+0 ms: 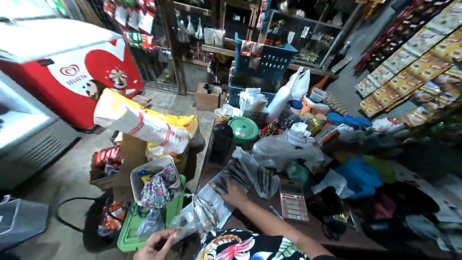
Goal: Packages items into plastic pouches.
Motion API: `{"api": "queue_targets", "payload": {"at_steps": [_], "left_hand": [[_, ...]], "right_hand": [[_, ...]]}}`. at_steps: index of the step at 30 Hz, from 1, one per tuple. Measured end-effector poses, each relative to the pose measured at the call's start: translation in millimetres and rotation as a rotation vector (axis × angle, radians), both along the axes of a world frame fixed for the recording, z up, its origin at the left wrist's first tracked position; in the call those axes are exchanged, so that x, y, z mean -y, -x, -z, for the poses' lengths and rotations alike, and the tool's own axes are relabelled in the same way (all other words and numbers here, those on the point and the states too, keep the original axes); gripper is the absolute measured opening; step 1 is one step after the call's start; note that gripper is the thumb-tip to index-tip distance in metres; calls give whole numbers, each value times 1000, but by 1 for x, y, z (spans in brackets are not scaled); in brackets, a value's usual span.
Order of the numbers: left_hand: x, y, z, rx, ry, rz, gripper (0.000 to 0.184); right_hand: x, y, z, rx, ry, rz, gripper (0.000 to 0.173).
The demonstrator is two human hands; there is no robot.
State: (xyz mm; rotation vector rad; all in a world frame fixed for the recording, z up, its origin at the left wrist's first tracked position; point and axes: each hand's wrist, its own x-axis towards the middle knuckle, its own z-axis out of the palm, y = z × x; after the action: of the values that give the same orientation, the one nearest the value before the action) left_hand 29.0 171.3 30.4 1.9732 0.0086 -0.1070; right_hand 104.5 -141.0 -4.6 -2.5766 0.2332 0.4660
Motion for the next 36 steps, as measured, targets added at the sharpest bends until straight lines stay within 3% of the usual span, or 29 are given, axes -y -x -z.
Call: {"api": "queue_targets", "payload": {"at_steps": [3,5,8,12,20,27,31,36], "left_hand": [[-2,1,2,82,-15,-25,16],[-3,6,0,100,-45,-21,18],[-5,15,-2,48,-72,-17,19],[-5,22,1,-17,-25,-55,17],[1,27,9,-11,-15,-69,17],[7,27,6,-8,-26,-65,16],[10,26,6,-20,-36,-60,16],[13,23,6,-16,-38,-46,15]], "right_hand": [[2,-2,-13,4,34,-7,70],[1,0,-18,-5,62,-28,77],[3,6,4,68,97,-73,93],[2,7,12,115,80,-87,87],[1,12,25,168,50,-115,98],[9,8,11,160,62,-105,75],[9,9,16,165,70,-127,90],[5,9,20,187,-10,-118,90]]}}
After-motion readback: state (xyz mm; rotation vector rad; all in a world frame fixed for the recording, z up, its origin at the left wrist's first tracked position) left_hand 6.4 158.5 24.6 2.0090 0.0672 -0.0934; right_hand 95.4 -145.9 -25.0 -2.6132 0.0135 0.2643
